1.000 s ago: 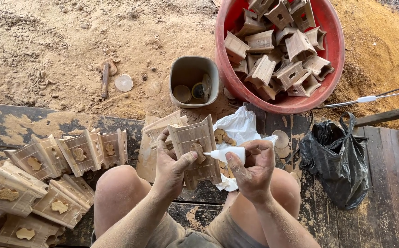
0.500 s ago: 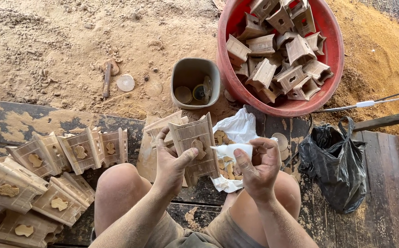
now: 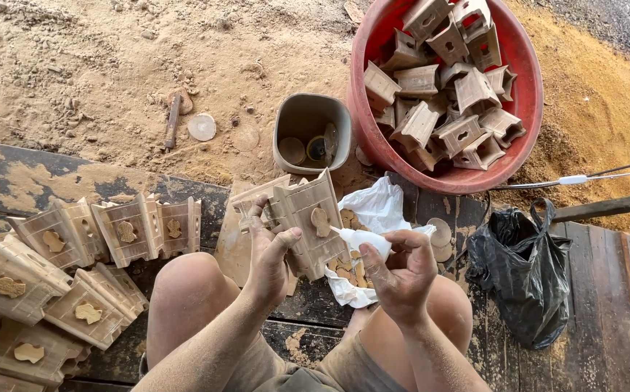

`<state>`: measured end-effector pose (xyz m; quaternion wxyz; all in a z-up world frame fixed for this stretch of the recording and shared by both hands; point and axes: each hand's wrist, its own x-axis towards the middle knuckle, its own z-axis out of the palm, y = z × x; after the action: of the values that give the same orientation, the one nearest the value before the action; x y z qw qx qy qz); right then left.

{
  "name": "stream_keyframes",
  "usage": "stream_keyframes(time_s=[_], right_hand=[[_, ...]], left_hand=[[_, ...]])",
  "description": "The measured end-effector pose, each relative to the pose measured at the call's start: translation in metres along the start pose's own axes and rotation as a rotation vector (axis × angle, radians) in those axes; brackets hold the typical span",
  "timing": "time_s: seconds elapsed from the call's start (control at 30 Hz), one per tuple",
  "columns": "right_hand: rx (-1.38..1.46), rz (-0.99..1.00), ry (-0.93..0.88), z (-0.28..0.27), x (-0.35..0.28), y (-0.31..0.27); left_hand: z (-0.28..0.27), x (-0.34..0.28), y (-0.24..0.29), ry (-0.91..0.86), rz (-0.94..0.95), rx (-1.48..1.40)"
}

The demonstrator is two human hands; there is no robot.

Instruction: Applying glue to small wooden decorative pieces and attaching them to larger wooden frames in a workshop.

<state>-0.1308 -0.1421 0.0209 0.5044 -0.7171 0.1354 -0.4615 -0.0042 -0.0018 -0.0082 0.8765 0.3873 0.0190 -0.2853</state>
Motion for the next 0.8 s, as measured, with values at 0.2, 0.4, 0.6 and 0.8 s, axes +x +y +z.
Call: stream_keyframes(time_s=[0.2, 0.4, 0.6, 0.8], right_hand=[[-0.058, -0.079, -0.047, 0.003, -0.009, 0.009], [-0.128, -0.148, -0.048, 0.003, -0.019, 0.02], [-0.459, -0.204, -0.138, 0.005, -0.016, 0.003], [-0.497, -0.225, -0.152, 0.007, -0.015, 0.0]], left_hand=[[0.014, -0.01, 0.002, -0.004, 0.011, -0.106], [0.01, -0.01, 0.001, -0.012, -0.033, -0.067], [0.013, -0.004, 0.017, 0.045, -0.244, -0.046], [0.02, -0.006, 0.024, 0.065, -0.265, 0.002]])
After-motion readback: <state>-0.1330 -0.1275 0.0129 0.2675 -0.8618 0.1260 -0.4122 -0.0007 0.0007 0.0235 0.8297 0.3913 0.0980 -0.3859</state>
